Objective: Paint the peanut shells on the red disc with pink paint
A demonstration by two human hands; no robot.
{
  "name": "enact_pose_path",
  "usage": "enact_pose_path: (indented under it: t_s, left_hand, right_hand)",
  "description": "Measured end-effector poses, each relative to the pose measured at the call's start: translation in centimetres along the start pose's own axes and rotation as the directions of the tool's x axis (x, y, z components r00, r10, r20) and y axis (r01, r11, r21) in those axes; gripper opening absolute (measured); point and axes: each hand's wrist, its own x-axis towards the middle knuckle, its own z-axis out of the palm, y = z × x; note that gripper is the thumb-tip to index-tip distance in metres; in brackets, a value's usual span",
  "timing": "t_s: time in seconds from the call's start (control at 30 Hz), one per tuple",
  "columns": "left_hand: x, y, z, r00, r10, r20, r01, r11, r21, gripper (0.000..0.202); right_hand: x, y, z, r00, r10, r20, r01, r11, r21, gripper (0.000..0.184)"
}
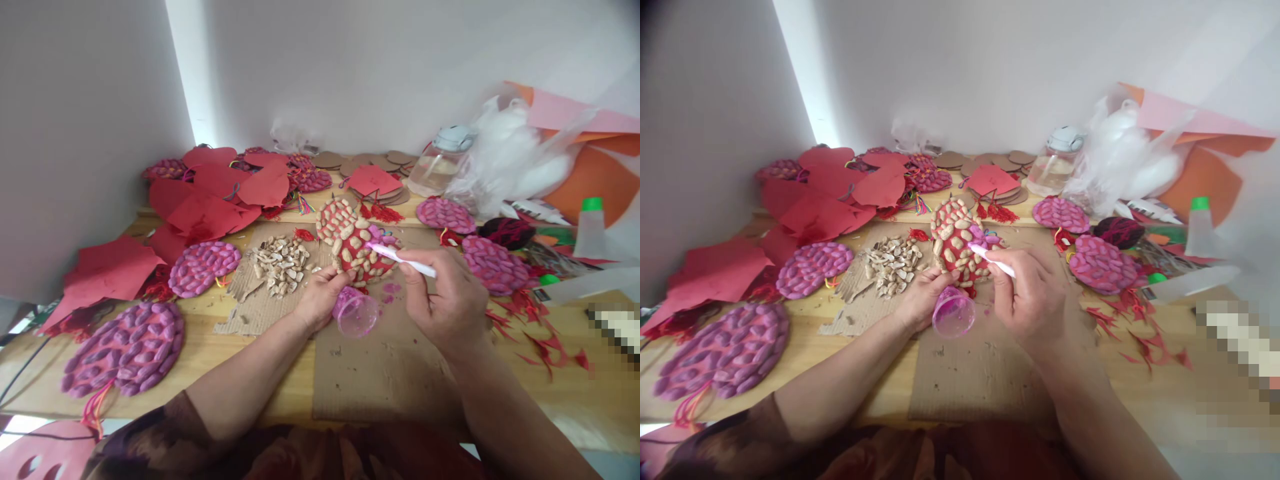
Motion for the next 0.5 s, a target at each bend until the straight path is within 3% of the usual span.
enact_pose_path:
  t_s: [0.13,0.3,0.5]
  left_hand:
    - [0.02,0.03,-0.06,1.0,-0.006,-0.012,0.006,1.0,-0.002,0.041]
    - [0.02,0.11,-0.01,1.0,-0.012,-0.006,0.012,1.0,-0.001,0.041]
    - [0.04,0.18,-0.02,0.999,-0.022,-0.022,0.022,1.0,-0.013,0.044]
  right_hand:
    - [-0.23,0.33,-0.08,0.997,0.055,-0.052,-0.057,0.997,-0.045,0.016]
    - [-0.11,0.27,0.02,0.997,0.072,-0.007,-0.072,0.997,0.018,0.015]
    - [-0.3,0.76,-0.04,0.992,0.118,-0.033,-0.119,0.992,-0.036,0.011]
